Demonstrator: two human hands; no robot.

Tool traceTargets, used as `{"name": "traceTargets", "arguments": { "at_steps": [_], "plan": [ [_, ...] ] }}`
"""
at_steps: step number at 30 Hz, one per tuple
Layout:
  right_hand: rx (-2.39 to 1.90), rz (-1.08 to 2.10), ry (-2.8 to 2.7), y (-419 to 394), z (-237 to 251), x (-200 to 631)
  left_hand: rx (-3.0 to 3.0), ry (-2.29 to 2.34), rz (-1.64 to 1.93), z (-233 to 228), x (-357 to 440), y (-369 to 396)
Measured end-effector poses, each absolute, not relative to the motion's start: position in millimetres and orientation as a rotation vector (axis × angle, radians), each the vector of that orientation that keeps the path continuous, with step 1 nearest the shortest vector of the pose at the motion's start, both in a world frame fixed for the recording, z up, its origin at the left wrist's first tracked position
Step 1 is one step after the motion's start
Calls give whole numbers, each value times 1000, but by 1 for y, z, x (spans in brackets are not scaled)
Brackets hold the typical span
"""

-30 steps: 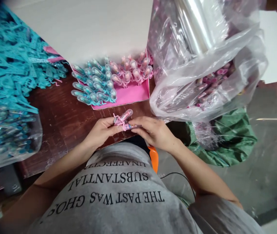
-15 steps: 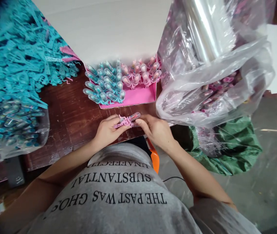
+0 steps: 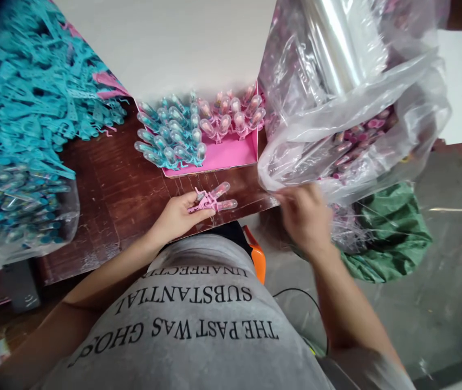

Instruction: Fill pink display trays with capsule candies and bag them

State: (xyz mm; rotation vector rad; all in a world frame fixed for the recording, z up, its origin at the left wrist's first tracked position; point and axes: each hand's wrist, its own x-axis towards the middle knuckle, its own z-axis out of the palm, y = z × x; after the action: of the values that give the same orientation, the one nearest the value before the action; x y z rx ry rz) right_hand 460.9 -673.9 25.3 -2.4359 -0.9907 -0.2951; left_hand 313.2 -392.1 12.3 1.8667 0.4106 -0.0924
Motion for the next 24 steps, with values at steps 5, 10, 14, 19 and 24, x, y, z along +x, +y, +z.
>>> {"name": "traceTargets", "arguments": {
  "at_steps": [5, 10, 14, 19, 24],
  "plan": [
    [-2611, -53, -1172, -756, 43, 463, 1244, 475, -379, 15, 314, -385],
    [-2305, -98, -1564, -692, 38, 441, 1159, 556, -473, 19, 313, -393],
    [-1964, -3, -1834, -624, 38, 460, 1153, 526, -513, 23, 309, -395],
    [-1588, 203, -2073, -585, 60, 486, 1173, 367, -645, 30, 301, -383],
    [-1916, 328, -1628, -589, 81, 530, 1642, 445, -311, 25, 277, -335]
  ]
}}
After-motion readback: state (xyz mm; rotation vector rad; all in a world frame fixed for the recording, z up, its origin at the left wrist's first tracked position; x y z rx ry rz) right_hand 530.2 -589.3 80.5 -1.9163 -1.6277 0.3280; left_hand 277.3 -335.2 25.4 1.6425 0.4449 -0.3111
